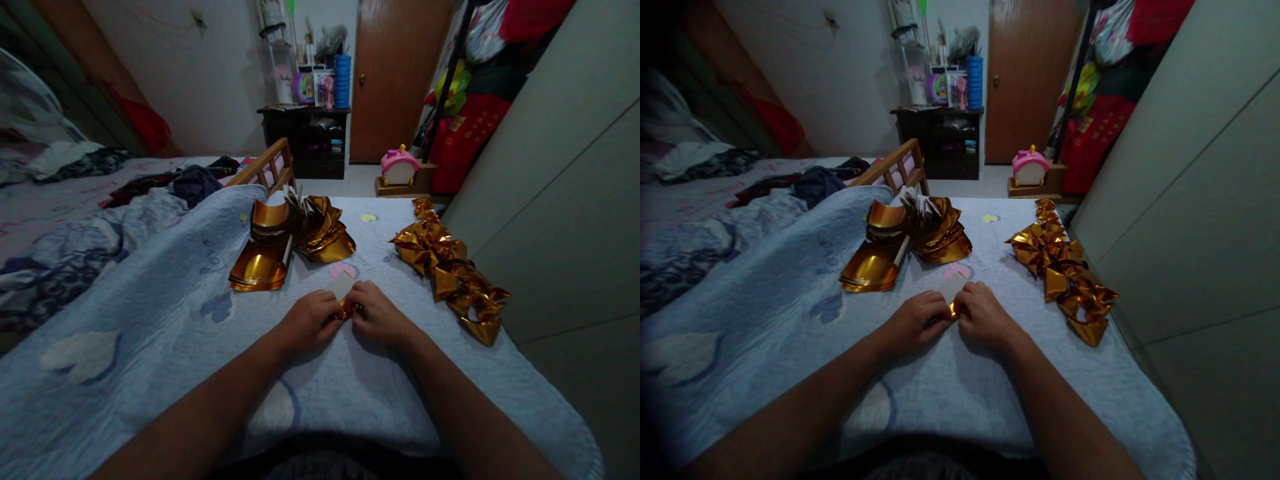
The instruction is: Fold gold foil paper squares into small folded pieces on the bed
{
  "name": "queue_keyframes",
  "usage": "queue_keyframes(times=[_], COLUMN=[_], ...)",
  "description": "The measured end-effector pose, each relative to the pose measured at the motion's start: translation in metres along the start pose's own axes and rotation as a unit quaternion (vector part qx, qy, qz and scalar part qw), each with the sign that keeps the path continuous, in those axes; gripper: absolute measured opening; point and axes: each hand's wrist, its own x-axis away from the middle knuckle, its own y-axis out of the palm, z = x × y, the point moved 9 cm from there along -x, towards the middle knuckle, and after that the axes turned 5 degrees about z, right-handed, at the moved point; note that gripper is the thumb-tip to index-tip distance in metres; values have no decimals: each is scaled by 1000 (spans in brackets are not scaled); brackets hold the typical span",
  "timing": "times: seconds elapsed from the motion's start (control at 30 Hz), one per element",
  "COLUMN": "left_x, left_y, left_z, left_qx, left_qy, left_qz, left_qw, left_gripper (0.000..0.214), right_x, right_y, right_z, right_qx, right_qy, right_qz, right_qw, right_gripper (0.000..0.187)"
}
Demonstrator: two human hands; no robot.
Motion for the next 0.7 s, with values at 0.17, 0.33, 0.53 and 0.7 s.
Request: queue_keyframes(times=[0.17, 0.33, 0.53, 0.7], left_x=[0, 0, 1, 0], left_y=[-1, -3, -7, -7], left_z=[-12, -18, -26, -29], left_qx=[37, 66, 36, 53], left_qy=[-47, -90, -119, -125], left_qz=[15, 10, -4, -25], left_qw=[998, 994, 992, 990], left_gripper=[13, 6, 5, 4], right_x=[2, -1, -3, -4], right_y=[3, 6, 4, 5], right_z=[1, 5, 1, 1], right_qx=[26, 12, -2, 11], right_qy=[14, 33, 32, 46], right_qz=[-15, -22, -29, -33], right_qw=[999, 999, 999, 998], right_gripper=[14, 8, 10, 11])
